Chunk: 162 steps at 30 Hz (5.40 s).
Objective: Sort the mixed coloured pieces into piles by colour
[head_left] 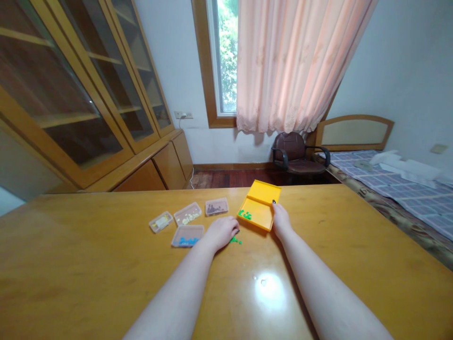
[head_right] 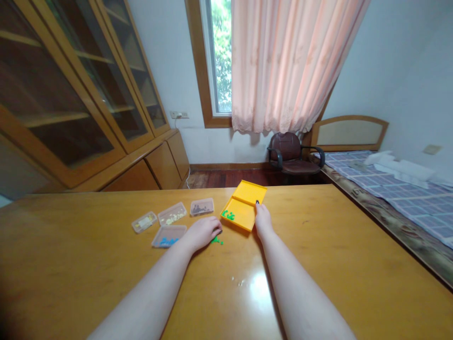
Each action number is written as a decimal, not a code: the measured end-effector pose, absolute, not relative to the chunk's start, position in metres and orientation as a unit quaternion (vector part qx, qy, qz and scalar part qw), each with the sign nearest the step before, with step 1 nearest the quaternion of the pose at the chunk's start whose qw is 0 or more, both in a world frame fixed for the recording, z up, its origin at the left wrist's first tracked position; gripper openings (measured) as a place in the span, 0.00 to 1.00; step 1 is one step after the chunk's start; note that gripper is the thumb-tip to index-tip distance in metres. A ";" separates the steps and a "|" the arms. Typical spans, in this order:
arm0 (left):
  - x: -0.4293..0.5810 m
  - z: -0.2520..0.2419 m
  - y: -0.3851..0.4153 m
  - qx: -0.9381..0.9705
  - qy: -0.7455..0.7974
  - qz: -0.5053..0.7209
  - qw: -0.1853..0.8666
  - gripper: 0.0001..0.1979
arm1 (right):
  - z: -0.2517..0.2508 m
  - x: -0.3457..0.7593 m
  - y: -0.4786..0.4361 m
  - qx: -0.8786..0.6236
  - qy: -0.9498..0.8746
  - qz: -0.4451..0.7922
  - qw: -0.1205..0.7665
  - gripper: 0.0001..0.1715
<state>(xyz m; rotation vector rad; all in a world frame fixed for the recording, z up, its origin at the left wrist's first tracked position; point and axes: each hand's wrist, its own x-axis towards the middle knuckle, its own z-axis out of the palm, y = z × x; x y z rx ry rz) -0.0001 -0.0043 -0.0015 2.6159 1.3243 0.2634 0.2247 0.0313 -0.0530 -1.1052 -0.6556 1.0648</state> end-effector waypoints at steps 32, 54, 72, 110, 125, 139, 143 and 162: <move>-0.015 0.000 0.003 0.872 0.450 0.160 0.107 0.06 | -0.059 0.228 0.034 -0.476 -0.297 0.488 0.668 0.14; -0.005 0.000 -0.002 0.844 0.522 0.076 0.100 0.09 | -0.052 0.224 0.030 -0.468 -0.287 0.495 0.673 0.12; 0.012 -0.001 -0.009 0.851 0.471 0.233 0.028 0.12 | -0.046 0.215 0.023 -0.455 -0.338 0.527 0.634 0.20; 0.008 0.011 -0.016 0.884 0.414 0.192 0.104 0.10 | -0.041 0.215 0.022 -0.486 -0.326 0.491 0.645 0.16; -0.001 0.011 -0.011 0.836 0.489 0.234 0.087 0.10 | -0.029 0.213 0.016 -0.487 -0.333 0.486 0.645 0.15; -0.009 0.006 -0.008 0.885 0.437 0.059 0.148 0.07 | -0.029 0.212 0.016 -0.480 -0.305 0.504 0.650 0.11; -0.007 0.007 -0.012 0.890 0.434 0.069 0.125 0.06 | -0.031 0.212 0.017 -0.481 -0.305 0.508 0.647 0.11; 0.001 0.007 -0.015 0.900 0.395 0.120 0.139 0.07 | -0.041 0.216 0.023 -0.477 -0.321 0.508 0.641 0.16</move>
